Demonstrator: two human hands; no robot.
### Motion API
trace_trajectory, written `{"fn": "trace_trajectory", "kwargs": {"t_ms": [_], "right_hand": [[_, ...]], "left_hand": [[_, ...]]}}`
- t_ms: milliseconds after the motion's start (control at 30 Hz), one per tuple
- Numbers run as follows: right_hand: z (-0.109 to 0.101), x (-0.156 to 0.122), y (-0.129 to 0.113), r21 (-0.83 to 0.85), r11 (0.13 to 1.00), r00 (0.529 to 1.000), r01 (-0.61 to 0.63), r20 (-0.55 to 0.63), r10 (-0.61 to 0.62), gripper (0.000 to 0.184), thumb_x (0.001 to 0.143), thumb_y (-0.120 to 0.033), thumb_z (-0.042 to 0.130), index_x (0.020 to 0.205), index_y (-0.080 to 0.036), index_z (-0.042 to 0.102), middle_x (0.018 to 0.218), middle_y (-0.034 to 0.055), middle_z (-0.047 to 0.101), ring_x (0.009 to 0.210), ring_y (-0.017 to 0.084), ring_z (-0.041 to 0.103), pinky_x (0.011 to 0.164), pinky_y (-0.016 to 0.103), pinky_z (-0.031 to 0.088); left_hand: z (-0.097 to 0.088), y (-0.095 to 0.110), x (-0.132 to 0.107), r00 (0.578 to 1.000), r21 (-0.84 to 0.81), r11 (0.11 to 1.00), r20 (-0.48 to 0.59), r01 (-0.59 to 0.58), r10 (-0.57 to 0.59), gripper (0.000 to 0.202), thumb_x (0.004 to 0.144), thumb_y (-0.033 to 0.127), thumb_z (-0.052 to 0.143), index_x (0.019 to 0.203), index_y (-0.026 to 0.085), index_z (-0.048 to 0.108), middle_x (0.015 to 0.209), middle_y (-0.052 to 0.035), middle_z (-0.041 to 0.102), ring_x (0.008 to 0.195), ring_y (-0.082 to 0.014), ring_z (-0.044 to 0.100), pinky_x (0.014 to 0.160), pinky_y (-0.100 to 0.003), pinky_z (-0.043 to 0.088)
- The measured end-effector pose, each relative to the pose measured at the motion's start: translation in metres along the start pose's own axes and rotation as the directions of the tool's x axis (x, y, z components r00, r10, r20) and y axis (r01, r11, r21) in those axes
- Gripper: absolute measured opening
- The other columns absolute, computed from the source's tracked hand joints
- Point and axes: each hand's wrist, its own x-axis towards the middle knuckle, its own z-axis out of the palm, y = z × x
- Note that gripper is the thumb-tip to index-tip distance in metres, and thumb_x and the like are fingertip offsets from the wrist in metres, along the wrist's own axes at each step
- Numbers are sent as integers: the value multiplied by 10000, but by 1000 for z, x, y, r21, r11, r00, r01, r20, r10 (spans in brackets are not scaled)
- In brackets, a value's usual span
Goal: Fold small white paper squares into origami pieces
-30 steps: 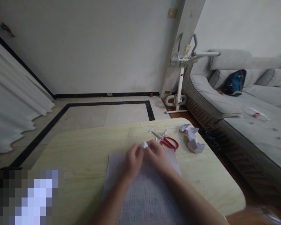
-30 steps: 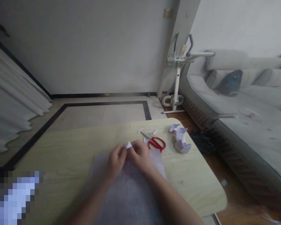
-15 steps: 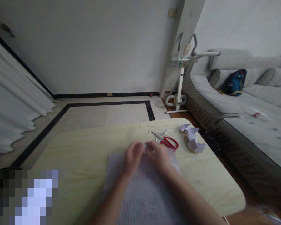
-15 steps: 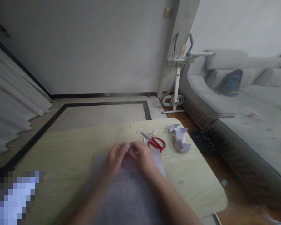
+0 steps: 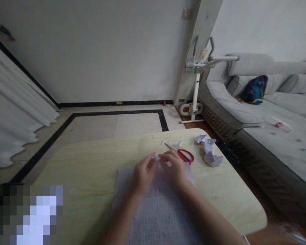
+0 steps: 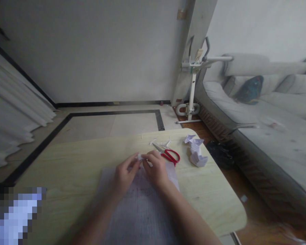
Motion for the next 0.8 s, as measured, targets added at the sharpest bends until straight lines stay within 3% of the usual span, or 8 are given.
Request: {"fn": "trace_trajectory", "kwargs": {"t_ms": [200,567,800], "right_hand": [[1,-2,-1,-90,993,997,72,-27,-75,145,820,-150,594,900,-239,676,791,50,626,743,189,609,646,311,505],[3,-1,-3,-207,956,975,207,125,-184,114,859,-203,600,862,-235,710,795,62,646,726,178,571,650,306,469],[1,-1,-6,-261,930,964,257,138,-228,189,872,-152,564,912,-255,718,772,55,658,699,178,546,604,299,435]], "left_hand": [[2,-2,-4,987,195,968,8,-157,159,368,890,228,485,1229,172,615,1103,-120,711,968,-218,687,856,-296,530],[3,-7,-2,995,175,983,-74,-58,72,319,875,201,479,1124,177,677,1045,-99,734,958,-227,692,846,-308,534],[2,-4,-1,998,124,992,-69,14,-5,297,861,238,511,1087,172,691,1000,-96,745,904,-229,699,797,-308,535]]}}
